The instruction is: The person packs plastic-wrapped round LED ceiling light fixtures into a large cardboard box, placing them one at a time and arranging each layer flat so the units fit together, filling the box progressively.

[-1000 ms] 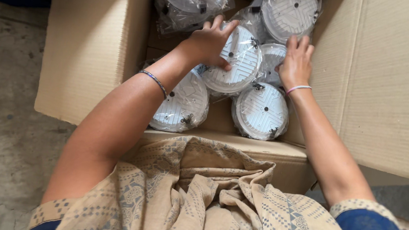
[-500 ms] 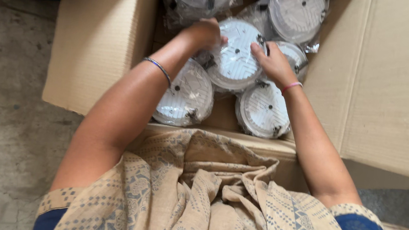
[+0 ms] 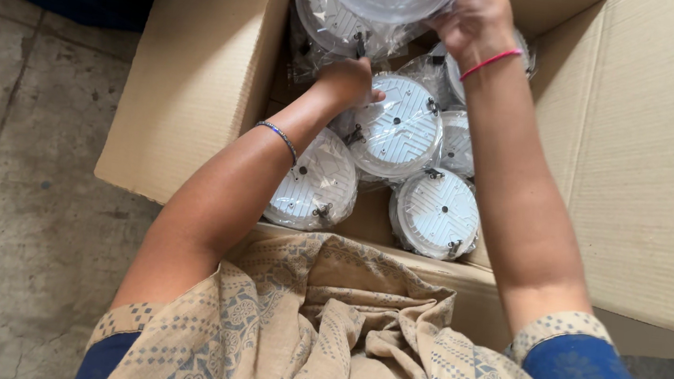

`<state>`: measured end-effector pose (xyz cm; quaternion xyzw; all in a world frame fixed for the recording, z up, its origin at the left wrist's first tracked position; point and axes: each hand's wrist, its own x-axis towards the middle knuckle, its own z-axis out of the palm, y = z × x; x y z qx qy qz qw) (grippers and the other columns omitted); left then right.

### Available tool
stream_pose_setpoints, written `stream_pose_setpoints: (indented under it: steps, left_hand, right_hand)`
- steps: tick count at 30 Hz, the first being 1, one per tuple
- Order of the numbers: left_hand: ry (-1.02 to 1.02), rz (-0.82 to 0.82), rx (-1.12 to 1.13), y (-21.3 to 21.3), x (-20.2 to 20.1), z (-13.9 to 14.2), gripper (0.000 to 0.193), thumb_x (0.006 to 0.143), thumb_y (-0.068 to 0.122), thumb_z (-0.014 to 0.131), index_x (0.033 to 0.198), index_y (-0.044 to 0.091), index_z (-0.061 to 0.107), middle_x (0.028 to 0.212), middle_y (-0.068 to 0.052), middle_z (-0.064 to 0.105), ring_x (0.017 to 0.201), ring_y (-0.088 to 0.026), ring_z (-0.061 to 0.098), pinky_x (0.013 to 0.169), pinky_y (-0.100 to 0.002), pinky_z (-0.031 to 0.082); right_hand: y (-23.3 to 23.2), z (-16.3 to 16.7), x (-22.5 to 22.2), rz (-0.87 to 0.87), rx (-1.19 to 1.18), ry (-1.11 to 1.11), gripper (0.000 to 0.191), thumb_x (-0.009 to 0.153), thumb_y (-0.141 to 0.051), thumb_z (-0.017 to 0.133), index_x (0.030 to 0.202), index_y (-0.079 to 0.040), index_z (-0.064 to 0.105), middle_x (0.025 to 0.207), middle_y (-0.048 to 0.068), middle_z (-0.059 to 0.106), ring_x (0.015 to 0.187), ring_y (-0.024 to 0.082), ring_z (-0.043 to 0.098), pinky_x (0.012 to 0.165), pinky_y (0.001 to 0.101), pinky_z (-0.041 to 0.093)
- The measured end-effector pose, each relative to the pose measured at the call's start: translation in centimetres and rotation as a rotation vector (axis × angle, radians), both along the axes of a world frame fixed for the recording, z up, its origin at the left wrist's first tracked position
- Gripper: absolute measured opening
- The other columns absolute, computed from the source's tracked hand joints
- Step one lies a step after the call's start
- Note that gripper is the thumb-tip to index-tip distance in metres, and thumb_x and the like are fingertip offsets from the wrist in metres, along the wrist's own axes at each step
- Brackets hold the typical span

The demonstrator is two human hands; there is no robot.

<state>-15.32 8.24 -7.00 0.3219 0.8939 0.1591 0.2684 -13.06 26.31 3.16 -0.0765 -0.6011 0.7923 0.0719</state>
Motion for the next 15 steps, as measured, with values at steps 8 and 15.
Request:
stream_pose_setpoints:
  steps: [8, 15]
  left_hand:
    - [-0.813, 0.458, 0.761, 0.8, -3.8, 2.3, 0.063, 0.097, 0.059, 0.049, 0.130, 0.005, 0.056, 0.115, -0.018, 0.064, 0.092, -0.025, 0.068, 0.075, -0.041, 0.061]
    - [-1.102, 0.063, 0.911, -1.5, -1.6, 6.6, 0.084, 0.088, 0.072, 0.043, 0.132, 0.003, 0.059, 0.118, -0.017, 0.067, 0.096, -0.026, 0.074, 0.076, -0.042, 0.070]
  right_hand:
    - [1.0, 0.8, 10.0, 0.026, -0.263, 0.203, 0.058, 0.099, -0.021, 0.078, 0.148, -0.004, 0.050, 0.144, 0.008, 0.062, 0.137, 0.025, 0.060, 0.121, 0.0447, 0.049]
    - [3.1, -1.3, 17.3, -0.130, -0.165, 0.110, 0.071, 0.092, -0.019, 0.082, 0.152, -0.008, 0.046, 0.144, 0.009, 0.060, 0.136, 0.027, 0.058, 0.120, 0.0468, 0.048]
